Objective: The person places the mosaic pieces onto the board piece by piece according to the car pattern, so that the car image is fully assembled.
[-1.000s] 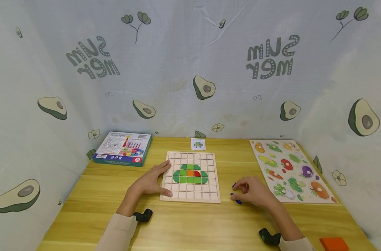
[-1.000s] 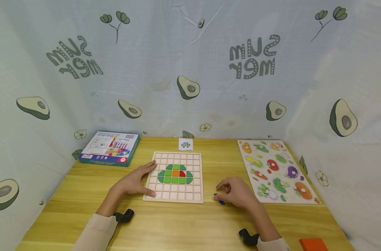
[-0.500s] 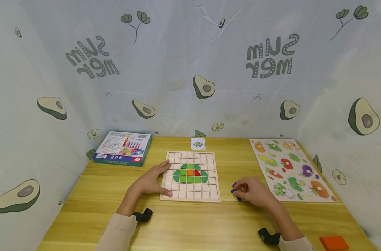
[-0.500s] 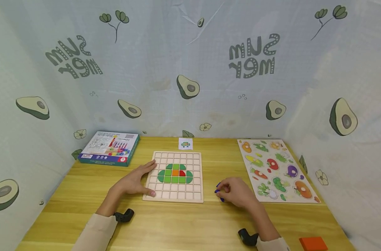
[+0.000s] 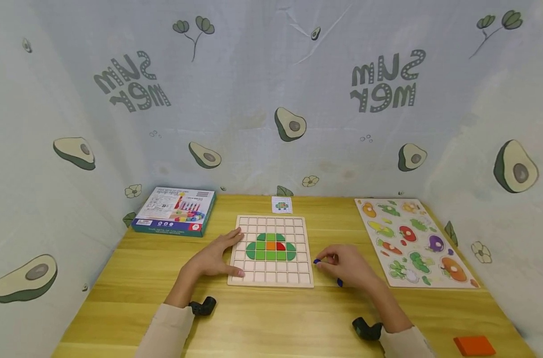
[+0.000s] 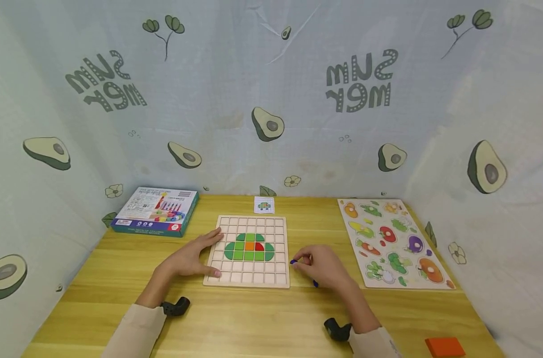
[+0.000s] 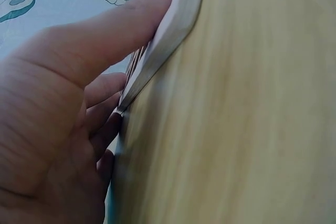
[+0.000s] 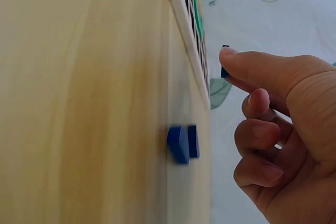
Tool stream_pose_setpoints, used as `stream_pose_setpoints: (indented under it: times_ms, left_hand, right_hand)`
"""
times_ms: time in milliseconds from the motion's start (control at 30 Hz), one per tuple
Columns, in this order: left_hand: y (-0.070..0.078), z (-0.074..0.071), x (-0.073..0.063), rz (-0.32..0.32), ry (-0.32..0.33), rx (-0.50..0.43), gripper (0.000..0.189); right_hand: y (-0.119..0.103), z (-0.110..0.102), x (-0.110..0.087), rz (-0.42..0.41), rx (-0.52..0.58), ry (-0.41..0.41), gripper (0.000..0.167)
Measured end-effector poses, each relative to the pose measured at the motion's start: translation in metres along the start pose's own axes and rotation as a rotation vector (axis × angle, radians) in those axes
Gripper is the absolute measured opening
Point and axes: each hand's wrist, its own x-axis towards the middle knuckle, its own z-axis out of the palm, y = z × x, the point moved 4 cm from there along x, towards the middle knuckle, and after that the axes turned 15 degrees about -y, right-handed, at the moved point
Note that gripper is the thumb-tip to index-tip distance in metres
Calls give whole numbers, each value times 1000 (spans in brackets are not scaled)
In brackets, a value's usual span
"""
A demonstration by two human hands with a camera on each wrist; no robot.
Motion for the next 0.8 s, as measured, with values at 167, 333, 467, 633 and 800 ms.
stream_pose_setpoints:
  times_ms: [167,333,467,633,800]
  left_hand:
    - [2,1,1,15,10,33,110]
    - [2,2,1,10,17,39,110]
    - [0,2,1,15,14,30,109]
    - [-1,3,1,21,14,29,108]
    - [1,1,1,8,10,25,108]
  right_hand:
    - [-16,5,9,-35,7,12,5]
    - [-36,14,19,-64,13,1,6]
    - [-51,23,29,-78,24,-7,5]
    - [-63,36,42,-82,33,-9,6]
    - [-75,47,52,-120,38,-4,5]
